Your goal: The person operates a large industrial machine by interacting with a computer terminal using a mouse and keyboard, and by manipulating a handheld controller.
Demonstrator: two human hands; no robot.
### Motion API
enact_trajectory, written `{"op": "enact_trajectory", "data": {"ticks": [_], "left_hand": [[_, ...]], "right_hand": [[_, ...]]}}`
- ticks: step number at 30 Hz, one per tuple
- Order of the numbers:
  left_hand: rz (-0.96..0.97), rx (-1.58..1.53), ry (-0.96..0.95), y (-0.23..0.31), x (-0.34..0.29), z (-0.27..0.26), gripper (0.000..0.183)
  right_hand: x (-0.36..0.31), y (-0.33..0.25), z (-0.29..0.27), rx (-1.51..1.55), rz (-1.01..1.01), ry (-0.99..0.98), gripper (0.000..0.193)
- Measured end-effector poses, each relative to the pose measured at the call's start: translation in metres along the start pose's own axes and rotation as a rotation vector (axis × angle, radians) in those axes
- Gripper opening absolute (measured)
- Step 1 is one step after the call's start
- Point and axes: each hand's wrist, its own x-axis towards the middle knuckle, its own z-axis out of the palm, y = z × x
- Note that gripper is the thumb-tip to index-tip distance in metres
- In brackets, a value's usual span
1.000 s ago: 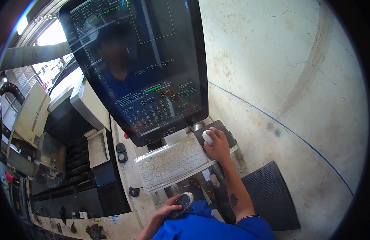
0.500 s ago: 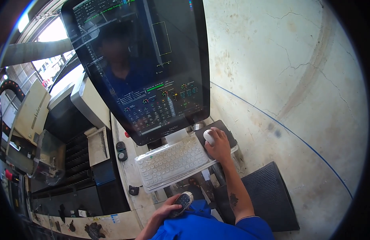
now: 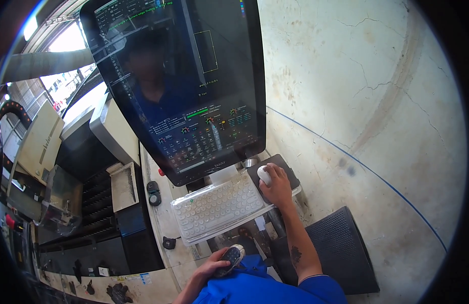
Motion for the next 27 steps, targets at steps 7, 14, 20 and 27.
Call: {"op": "enact_trajectory", "data": {"ticks": [7,14,20,27], "left_hand": [[0.000,-0.006,-0.023,-0.002,0.002,-0.002,0.060],[0.006,-0.016,-0.035,0.002,0.002,0.000,0.061],[-0.014,0.013,-0.015,-0.002,0.002,-0.002,0.063],[0.006,0.041,0.004,-0.008,0.004,-0.007,0.064]], "right_hand": [[-0.001,-0.001,0.000,-0.039,-0.016,0.015,0.040],[-0.001,0.003,0.002,-0.073,-0.049,0.011,0.040],[-0.001,0.001,0.000,-0.089,-0.061,0.011,0.040],[0.000,0.001,0.001,-0.082,-0.052,0.019,0.040]]}}
